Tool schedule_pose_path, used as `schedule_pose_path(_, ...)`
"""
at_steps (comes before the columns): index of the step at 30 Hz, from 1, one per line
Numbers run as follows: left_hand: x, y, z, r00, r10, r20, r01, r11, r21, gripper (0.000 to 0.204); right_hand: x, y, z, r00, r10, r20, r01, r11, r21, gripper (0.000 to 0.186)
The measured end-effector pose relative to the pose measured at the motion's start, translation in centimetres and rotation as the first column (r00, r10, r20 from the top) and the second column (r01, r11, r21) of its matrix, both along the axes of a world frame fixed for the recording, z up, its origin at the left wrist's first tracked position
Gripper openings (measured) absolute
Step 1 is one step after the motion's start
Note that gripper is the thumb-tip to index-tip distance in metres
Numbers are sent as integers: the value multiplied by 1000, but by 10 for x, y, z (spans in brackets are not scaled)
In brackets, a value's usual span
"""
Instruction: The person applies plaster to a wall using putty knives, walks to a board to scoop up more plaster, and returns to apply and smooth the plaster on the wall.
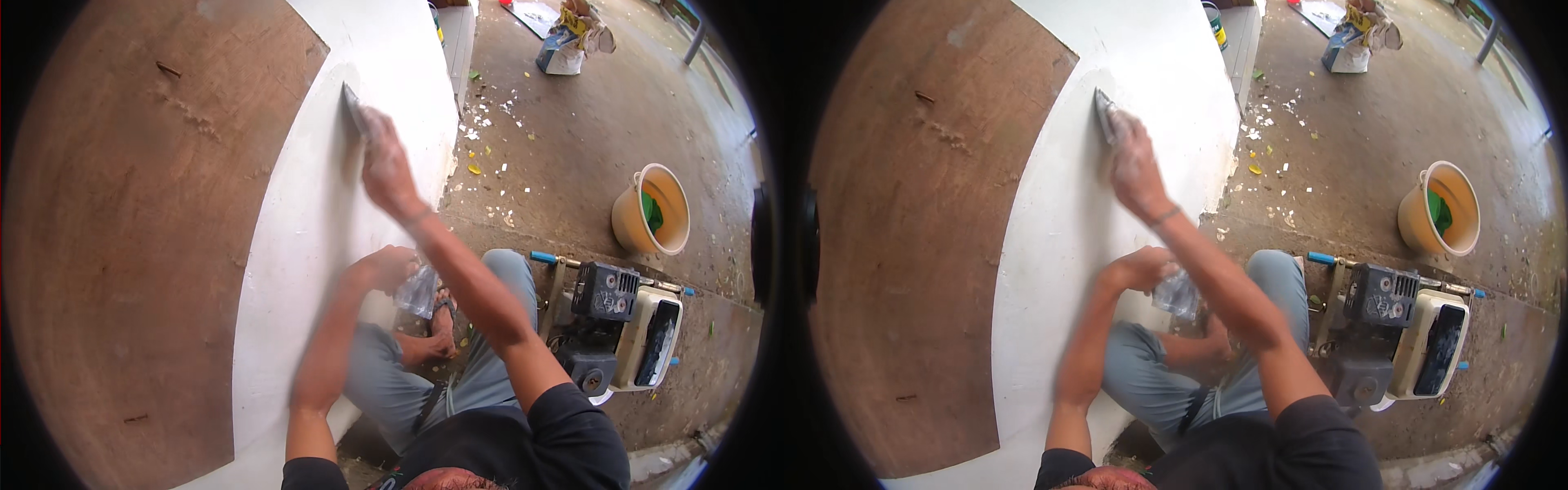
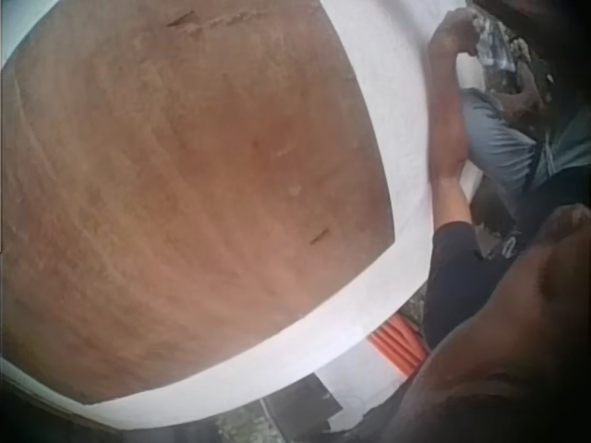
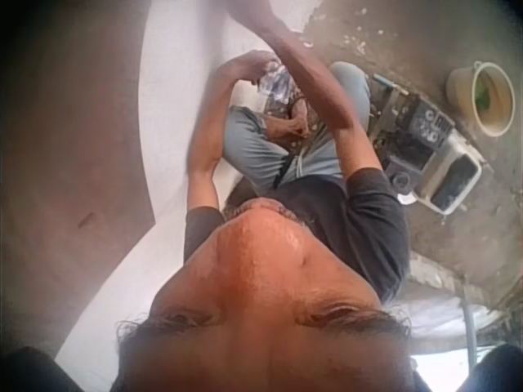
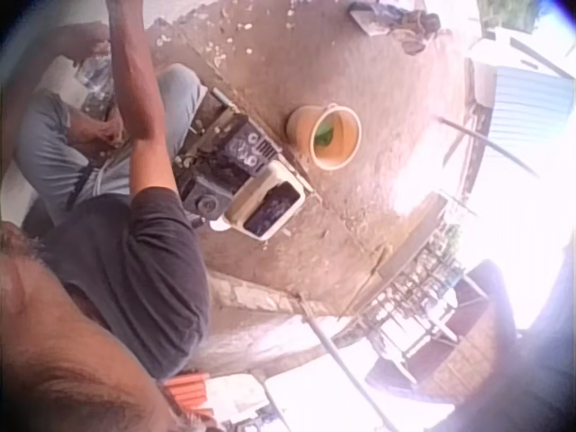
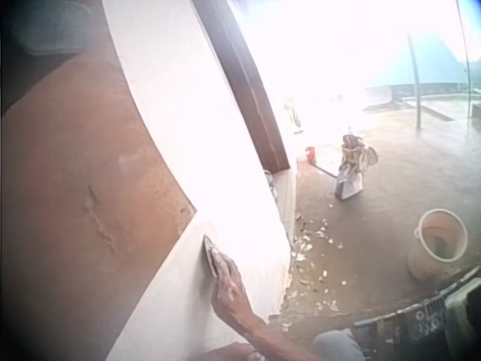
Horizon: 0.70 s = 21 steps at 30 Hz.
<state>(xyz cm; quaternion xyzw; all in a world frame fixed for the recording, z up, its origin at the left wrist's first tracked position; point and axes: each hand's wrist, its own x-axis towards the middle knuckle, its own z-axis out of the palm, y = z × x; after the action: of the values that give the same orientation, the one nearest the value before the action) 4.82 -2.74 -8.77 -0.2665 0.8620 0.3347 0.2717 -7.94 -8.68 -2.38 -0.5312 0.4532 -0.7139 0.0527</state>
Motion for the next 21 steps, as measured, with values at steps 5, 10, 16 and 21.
schedule_pose_path(5,95,-11,-74,898,-204,-389,98,956,-275,33,75,87,16,996,72,-54,-71,997,21,50)
schedule_pose_path(10,1,13,13,973,232,-8,-230,967,110,34,-26,47,13,994,-12,-112,0,994,-107,35)
schedule_pose_path(16,12,24,41,974,227,17,-227,972,60,33,-18,-12,24,1000,5,-29,-7,996,-85,36)
schedule_pose_path(21,37,20,31,992,59,-107,-67,995,-76,31,71,89,20,977,211,28,-211,977,-1,59)
